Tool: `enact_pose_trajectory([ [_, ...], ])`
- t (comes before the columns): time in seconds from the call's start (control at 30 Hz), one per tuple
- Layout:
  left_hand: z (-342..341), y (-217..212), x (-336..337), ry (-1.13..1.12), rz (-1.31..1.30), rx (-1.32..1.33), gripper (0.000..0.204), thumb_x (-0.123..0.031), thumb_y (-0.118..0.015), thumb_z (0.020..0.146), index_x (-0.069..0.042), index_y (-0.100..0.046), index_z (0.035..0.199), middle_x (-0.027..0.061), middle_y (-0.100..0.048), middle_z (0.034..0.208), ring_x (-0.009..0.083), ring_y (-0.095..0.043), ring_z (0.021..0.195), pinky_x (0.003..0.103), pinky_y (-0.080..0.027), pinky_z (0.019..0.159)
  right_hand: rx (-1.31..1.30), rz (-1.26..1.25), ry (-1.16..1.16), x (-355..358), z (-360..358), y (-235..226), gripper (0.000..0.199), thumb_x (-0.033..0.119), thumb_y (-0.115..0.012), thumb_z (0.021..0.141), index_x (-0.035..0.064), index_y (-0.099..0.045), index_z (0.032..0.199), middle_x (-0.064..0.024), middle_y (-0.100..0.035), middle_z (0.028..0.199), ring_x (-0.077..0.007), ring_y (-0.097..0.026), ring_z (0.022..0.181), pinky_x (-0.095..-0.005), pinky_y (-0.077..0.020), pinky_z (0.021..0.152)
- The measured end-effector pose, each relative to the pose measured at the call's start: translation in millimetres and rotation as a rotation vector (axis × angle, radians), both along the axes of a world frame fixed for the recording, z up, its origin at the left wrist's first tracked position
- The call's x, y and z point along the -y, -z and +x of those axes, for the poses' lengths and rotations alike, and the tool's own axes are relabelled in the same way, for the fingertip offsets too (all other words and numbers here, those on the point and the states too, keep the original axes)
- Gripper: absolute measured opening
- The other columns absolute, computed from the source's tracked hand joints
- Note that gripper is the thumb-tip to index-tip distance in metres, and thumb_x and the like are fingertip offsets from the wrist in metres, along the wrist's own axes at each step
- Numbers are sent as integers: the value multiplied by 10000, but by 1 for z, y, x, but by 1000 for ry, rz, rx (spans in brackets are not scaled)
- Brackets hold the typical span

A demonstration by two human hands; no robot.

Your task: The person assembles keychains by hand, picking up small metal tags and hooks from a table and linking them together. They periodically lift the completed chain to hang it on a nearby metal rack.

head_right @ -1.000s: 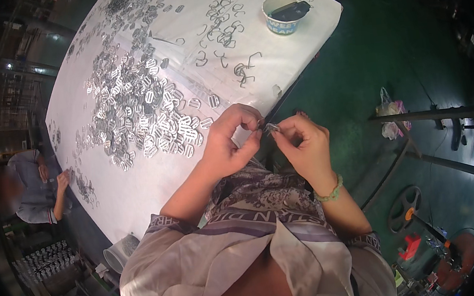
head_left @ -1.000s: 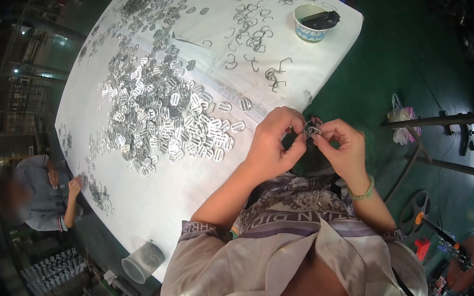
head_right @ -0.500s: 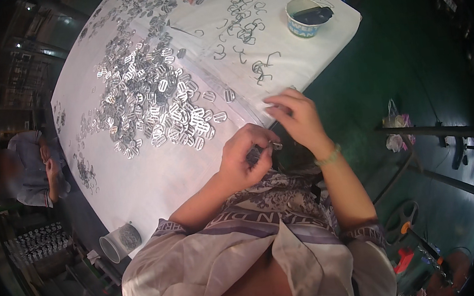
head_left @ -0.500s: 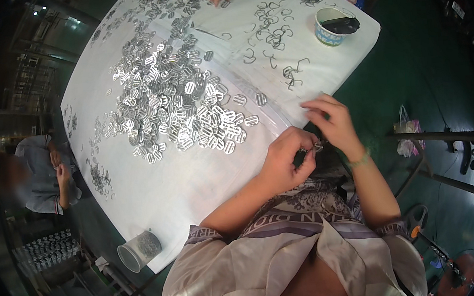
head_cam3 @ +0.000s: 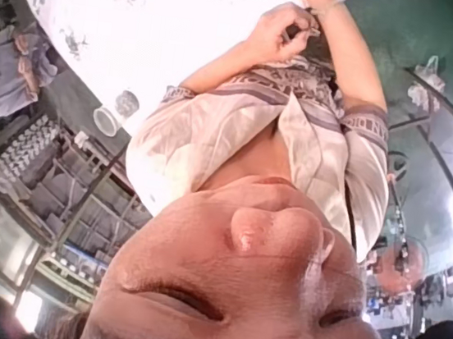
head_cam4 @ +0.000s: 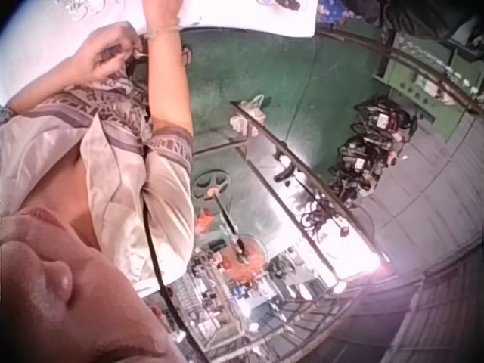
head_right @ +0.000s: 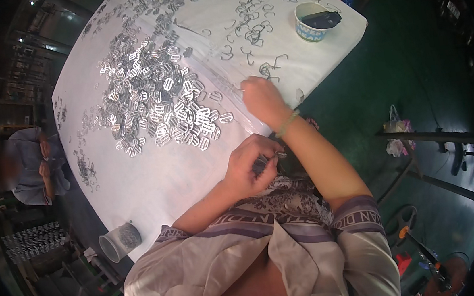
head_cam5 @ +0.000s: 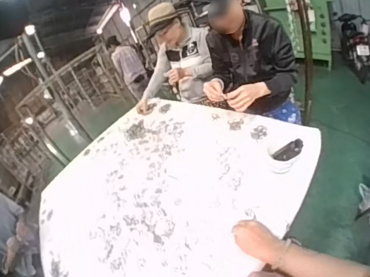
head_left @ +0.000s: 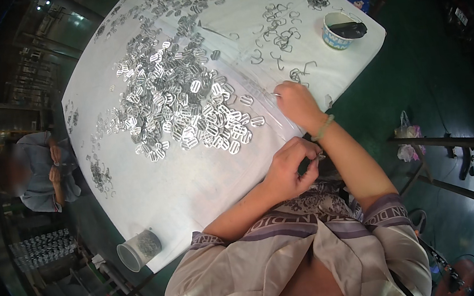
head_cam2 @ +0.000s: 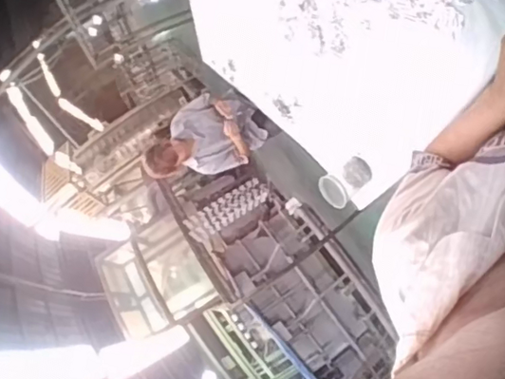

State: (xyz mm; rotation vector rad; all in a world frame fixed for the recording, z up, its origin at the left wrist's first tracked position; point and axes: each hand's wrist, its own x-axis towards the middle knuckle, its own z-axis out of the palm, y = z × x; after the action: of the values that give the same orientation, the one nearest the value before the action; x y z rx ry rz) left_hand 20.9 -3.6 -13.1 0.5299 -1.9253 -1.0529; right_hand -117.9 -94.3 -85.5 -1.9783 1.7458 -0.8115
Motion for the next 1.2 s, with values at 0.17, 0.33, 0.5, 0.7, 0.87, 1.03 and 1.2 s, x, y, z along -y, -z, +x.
enact_pose_trajectory([
  [0.17,-2,1,4,-70,64,18,156,41,-638,769,-25,-529,860,139,-659,891,262,-656,785,315,-519,723,1001,377,142,-51,-33,-67,58,-13,-669,849,-23,-667,906,-119,-715,891,-169,-689,792,-257,-520,720],
  [0.33,-13,1,9,-196,54,-19,170,38,-658,752,-16,-549,870,133,-637,854,275,-637,740,327,-514,666,1176,215,198,-105,-37,-78,68,-37,-695,837,-15,-672,897,-43,-692,856,-83,-638,792,-223,-501,711],
  [0.5,-17,-1,7,-257,48,57,163,28,-672,754,-16,-567,870,113,-635,830,243,-644,737,308,-514,682,1113,123,254,-126,-34,-86,99,-46,-730,802,-7,-685,881,-21,-681,825,-82,-622,780,-229,-491,724],
  [0.7,-12,5,9,-153,2,103,174,22,-695,749,-21,-603,890,124,-645,856,264,-648,755,332,-522,682,935,-27,261,-134,-33,-86,86,-58,-715,808,-25,-679,878,-40,-663,840,-87,-607,781,-232,-478,705],
  [0.87,22,13,46,-258,-74,229,177,23,-685,768,-26,-653,935,129,-672,912,299,-659,840,356,-525,739,907,-81,250,-142,-38,-87,88,-72,-701,815,-26,-664,880,-43,-633,840,-95,-558,769,-227,-445,723],
  [1.03,64,50,124,-653,-283,856,134,-44,-600,787,-25,-704,867,141,-659,854,323,-642,815,427,-527,724,875,-103,276,-145,-45,-81,92,-78,-699,810,-33,-657,879,-43,-625,834,-104,-555,786,-249,-458,782],
  [1.2,63,52,135,-541,-470,1094,88,-35,-585,750,-7,-666,770,128,-634,811,309,-623,779,388,-525,697,839,-124,287,-147,-46,-78,99,-88,-695,806,-39,-655,884,-53,-626,843,-111,-558,797,-262,-463,817],
])
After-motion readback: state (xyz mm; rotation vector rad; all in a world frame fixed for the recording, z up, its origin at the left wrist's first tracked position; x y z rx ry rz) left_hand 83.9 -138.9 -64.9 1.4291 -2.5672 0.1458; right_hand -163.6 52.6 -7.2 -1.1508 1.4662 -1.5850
